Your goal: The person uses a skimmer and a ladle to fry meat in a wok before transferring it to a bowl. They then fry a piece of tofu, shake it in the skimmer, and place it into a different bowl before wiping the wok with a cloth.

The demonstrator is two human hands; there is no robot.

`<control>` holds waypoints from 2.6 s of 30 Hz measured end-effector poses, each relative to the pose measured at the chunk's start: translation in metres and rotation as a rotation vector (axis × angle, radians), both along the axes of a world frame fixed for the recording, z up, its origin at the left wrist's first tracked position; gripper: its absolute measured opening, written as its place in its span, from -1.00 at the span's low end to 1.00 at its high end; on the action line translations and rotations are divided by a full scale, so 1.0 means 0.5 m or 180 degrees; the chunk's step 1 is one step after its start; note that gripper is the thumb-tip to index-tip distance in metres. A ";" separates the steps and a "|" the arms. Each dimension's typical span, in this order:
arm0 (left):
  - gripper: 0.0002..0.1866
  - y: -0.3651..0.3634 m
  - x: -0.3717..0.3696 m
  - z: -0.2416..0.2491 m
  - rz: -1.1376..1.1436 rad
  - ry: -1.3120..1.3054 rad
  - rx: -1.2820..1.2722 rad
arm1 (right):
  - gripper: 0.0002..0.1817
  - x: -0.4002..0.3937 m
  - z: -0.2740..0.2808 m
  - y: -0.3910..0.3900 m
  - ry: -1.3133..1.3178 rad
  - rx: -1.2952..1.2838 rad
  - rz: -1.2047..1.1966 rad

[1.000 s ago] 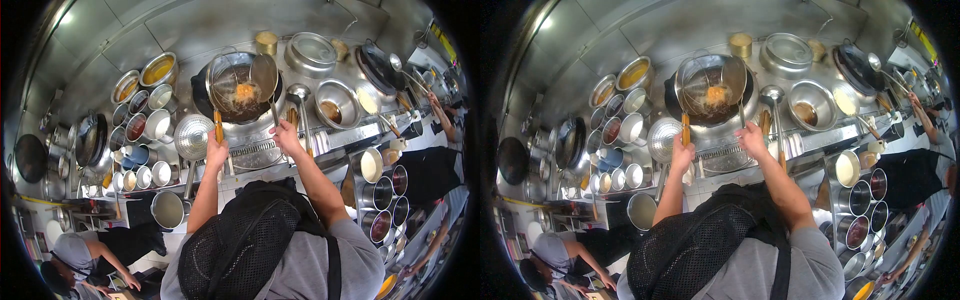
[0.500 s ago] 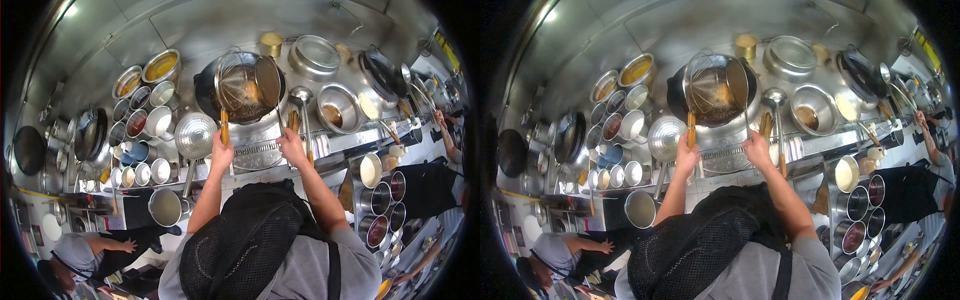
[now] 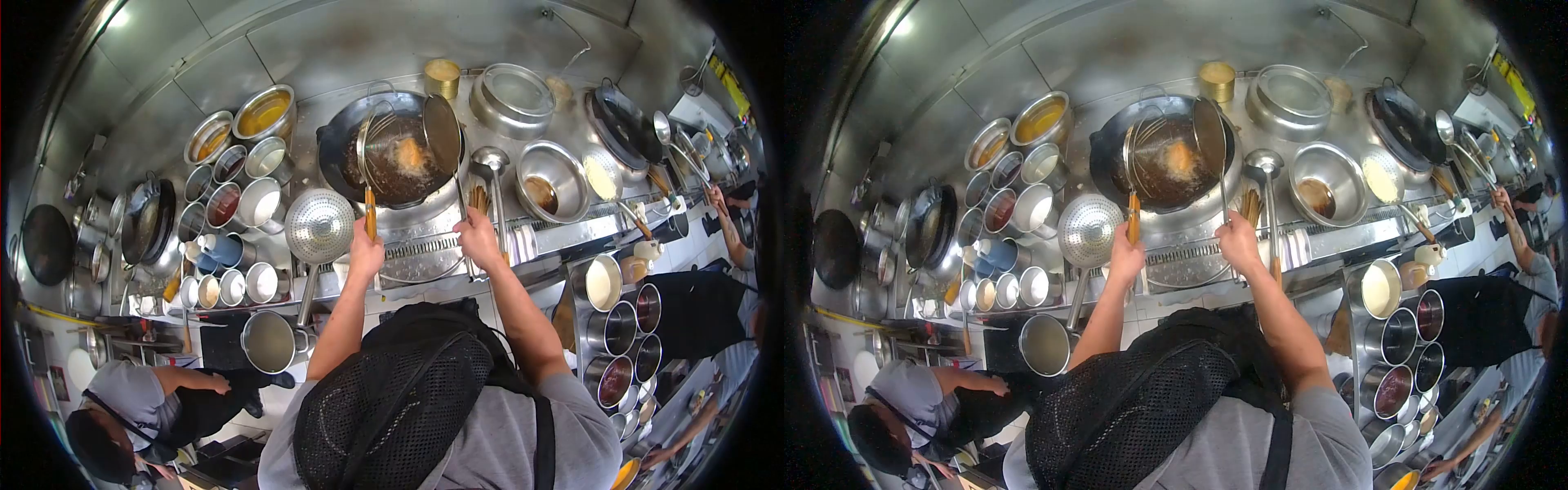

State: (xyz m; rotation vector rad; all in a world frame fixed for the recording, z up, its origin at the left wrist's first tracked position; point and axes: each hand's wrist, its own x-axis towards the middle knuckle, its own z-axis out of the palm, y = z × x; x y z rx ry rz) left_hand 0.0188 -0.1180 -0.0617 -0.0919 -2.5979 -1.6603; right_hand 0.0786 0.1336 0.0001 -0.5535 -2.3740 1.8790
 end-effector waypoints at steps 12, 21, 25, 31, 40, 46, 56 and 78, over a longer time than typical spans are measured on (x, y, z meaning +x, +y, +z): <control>-0.41 -0.021 0.012 0.061 0.0022 -0.0088 -0.0460 | -0.61 0.011 0.013 0.000 -0.0078 -0.0385 0.0160; -0.39 -0.014 0.006 0.090 0.0087 -0.0838 0.0425 | -0.63 -0.026 -0.022 0.023 -0.0058 -0.0359 0.0213; -0.36 -0.020 -0.007 0.058 0.0048 -0.0847 0.0927 | -0.61 -0.026 -0.016 0.018 -0.0220 -0.1529 0.0363; -0.37 -0.055 -0.041 -0.036 -0.0018 0.0018 0.0077 | -0.66 -0.017 -0.018 0.015 -0.0213 -0.1820 0.0361; -0.35 -0.033 -0.013 0.070 -0.0012 -0.1119 0.1503 | -0.67 -0.033 -0.045 0.022 -0.0266 -0.2185 0.0419; -0.35 -0.038 -0.003 0.085 0.0035 -0.1228 0.2006 | -0.68 -0.036 -0.048 0.018 -0.0265 -0.2147 0.0335; -0.38 -0.019 0.021 0.122 -0.0267 -0.1053 0.1797 | -0.69 -0.046 -0.042 0.007 -0.0121 -0.2703 0.0137; -0.36 -0.038 0.025 0.080 0.0195 0.0312 -0.1343 | -0.48 -0.033 -0.042 0.011 0.0635 0.0912 0.0169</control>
